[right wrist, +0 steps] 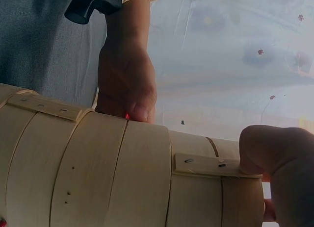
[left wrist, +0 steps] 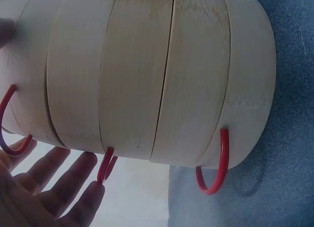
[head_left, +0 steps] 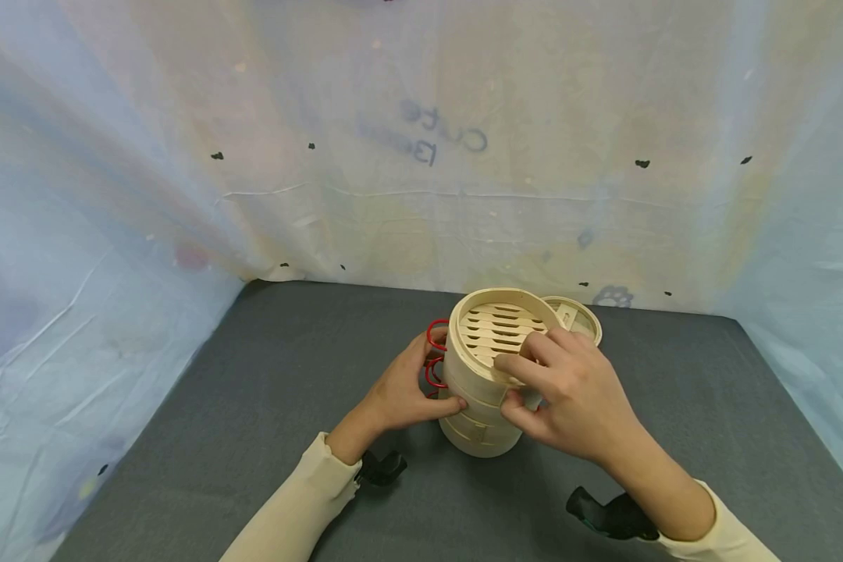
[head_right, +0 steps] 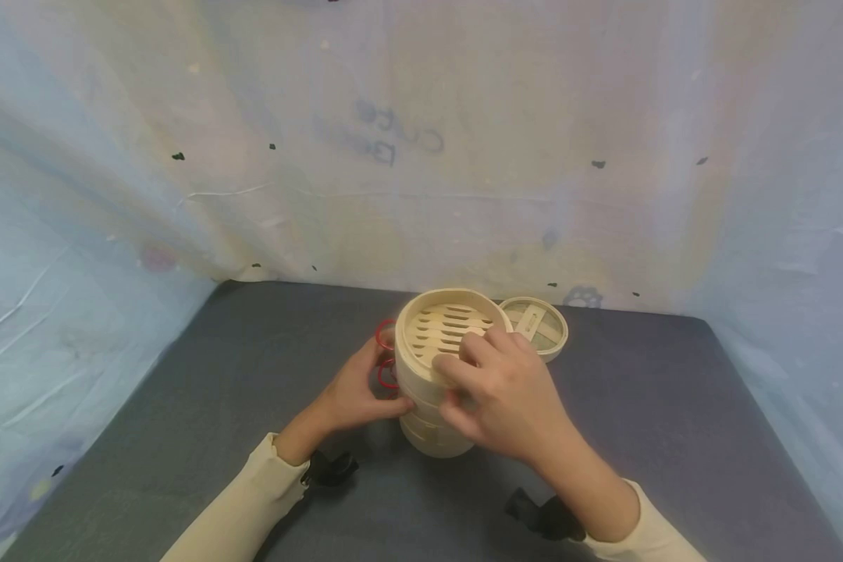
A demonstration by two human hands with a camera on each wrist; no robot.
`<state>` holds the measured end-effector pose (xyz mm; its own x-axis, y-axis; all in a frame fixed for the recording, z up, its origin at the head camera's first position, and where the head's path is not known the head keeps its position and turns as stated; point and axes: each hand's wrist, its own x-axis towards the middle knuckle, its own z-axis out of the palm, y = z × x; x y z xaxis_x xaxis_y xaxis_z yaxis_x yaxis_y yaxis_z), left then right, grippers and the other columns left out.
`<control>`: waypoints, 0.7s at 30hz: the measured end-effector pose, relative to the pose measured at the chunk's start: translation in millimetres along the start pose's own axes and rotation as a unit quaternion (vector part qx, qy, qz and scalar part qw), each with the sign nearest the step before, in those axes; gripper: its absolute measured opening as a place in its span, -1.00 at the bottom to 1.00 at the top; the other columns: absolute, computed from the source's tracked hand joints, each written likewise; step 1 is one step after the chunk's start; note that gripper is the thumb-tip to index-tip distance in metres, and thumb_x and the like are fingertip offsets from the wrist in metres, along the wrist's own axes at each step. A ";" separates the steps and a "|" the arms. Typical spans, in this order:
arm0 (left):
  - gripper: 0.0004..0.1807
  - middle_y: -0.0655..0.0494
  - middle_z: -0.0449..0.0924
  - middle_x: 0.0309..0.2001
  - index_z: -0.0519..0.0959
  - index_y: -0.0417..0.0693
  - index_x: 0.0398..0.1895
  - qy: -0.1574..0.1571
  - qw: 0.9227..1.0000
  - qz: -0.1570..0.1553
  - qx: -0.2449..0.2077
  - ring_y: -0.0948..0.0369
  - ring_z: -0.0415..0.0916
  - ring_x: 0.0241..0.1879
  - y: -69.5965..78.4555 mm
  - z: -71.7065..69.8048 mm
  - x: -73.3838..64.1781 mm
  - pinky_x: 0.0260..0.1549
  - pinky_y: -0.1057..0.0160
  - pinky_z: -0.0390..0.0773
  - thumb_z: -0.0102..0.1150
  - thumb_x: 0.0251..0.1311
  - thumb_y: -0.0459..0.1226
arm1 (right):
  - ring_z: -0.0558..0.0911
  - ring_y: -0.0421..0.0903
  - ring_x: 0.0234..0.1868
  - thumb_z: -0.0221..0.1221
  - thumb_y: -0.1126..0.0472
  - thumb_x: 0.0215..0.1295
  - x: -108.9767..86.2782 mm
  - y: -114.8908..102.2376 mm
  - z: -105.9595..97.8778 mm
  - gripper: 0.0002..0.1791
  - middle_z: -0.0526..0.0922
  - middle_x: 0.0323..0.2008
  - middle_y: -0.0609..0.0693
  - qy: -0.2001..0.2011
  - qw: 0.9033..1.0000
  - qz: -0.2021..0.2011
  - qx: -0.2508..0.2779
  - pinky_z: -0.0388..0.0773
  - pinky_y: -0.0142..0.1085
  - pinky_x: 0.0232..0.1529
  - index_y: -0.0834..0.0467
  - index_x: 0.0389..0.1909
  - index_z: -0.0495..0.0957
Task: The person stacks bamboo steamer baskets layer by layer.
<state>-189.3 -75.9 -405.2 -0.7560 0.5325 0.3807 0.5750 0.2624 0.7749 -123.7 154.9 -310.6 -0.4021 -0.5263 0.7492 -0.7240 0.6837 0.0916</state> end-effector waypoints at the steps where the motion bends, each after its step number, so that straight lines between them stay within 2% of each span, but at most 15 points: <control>1: -0.09 0.19 0.34 0.22 0.21 0.26 0.38 0.000 1.000 0.001 0.002 0.21 0.43 0.14 1.2 -0.3 -0.1 0.08 0.08 0.53 0.45 -0.09 -0.09 | 0.34 -0.14 -0.51 0.02 0.20 -0.20 -0.3 -0.2 -0.4 -0.69 0.39 -0.56 -0.14 -0.005 1.000 0.002 0.000 0.31 -0.16 -0.41 -0.04 -0.40 0.65; 3: -0.10 0.18 0.34 0.23 0.22 0.24 0.38 -0.001 1.000 -0.003 0.001 0.21 0.43 0.14 6.4 -1.3 -0.7 0.08 0.09 0.53 0.45 -0.09 -0.11 | 0.35 -0.13 -0.50 0.03 0.20 -0.20 -0.4 -0.6 -1.2 -0.69 0.40 -0.56 -0.14 -0.010 1.000 0.004 0.000 0.32 -0.15 -0.41 -0.04 -0.39 0.65; 6: -0.11 0.06 0.36 0.21 0.24 0.09 0.37 0.000 1.000 0.002 -0.004 0.14 0.46 0.12 20.0 -4.5 -0.9 0.06 0.11 0.54 0.45 -0.09 -0.19 | 0.37 -0.11 -0.49 0.01 0.20 -0.20 1.0 -0.7 -1.7 -0.69 0.42 -0.55 -0.13 -0.007 1.000 -0.001 0.002 0.30 -0.14 -0.38 -0.02 -0.40 0.64; 8: -0.11 0.03 0.36 0.21 0.25 0.03 0.37 0.001 1.000 0.002 -0.008 0.10 0.46 0.12 23.2 -4.7 -1.1 0.06 0.10 0.54 0.45 -0.11 -0.23 | 0.37 -0.10 -0.48 -0.01 0.20 -0.21 2.6 0.0 -2.2 -0.70 0.42 -0.55 -0.13 -0.004 1.000 -0.007 0.007 0.28 -0.14 -0.36 -0.01 -0.41 0.62; 12: -0.08 0.10 0.33 0.27 0.23 0.13 0.39 0.001 1.000 0.000 -0.005 0.14 0.44 0.15 12.3 -2.3 -0.7 0.09 0.07 0.52 0.47 -0.11 -0.20 | 0.42 -0.09 -0.41 0.02 0.14 -0.15 5.3 2.0 -6.3 -0.73 0.45 -0.51 -0.14 -0.017 1.000 -0.005 0.019 0.32 -0.09 -0.27 0.00 -0.39 0.62; 16: -0.06 0.19 0.30 0.30 0.20 0.26 0.40 -0.002 1.000 0.002 -0.008 0.20 0.43 0.17 0.9 -0.2 0.5 0.10 0.04 0.51 0.47 -0.10 -0.12 | 0.47 -0.07 -0.33 0.08 0.03 -0.04 6.7 6.2 -12.6 -0.68 0.50 -0.43 -0.13 -0.039 0.999 0.013 0.031 0.36 -0.04 -0.18 0.01 -0.27 0.65; 21: -0.08 0.19 0.32 0.29 0.20 0.27 0.40 0.001 1.000 0.011 -0.014 0.19 0.43 0.17 -3.0 0.2 1.5 0.10 -0.01 0.51 0.46 -0.09 -0.09 | 0.53 -0.04 -0.22 0.02 -0.16 0.21 7.3 14.3 -18.5 -0.57 0.57 -0.29 -0.07 -0.044 0.998 0.027 0.045 0.40 0.02 -0.18 0.01 -0.10 0.64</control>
<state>-192.1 -75.8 -407.0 -0.7443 0.5356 0.3989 0.5826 0.2288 0.7799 -126.7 170.2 -291.7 -0.4865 -0.5346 0.6910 -0.7456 0.6664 -0.0093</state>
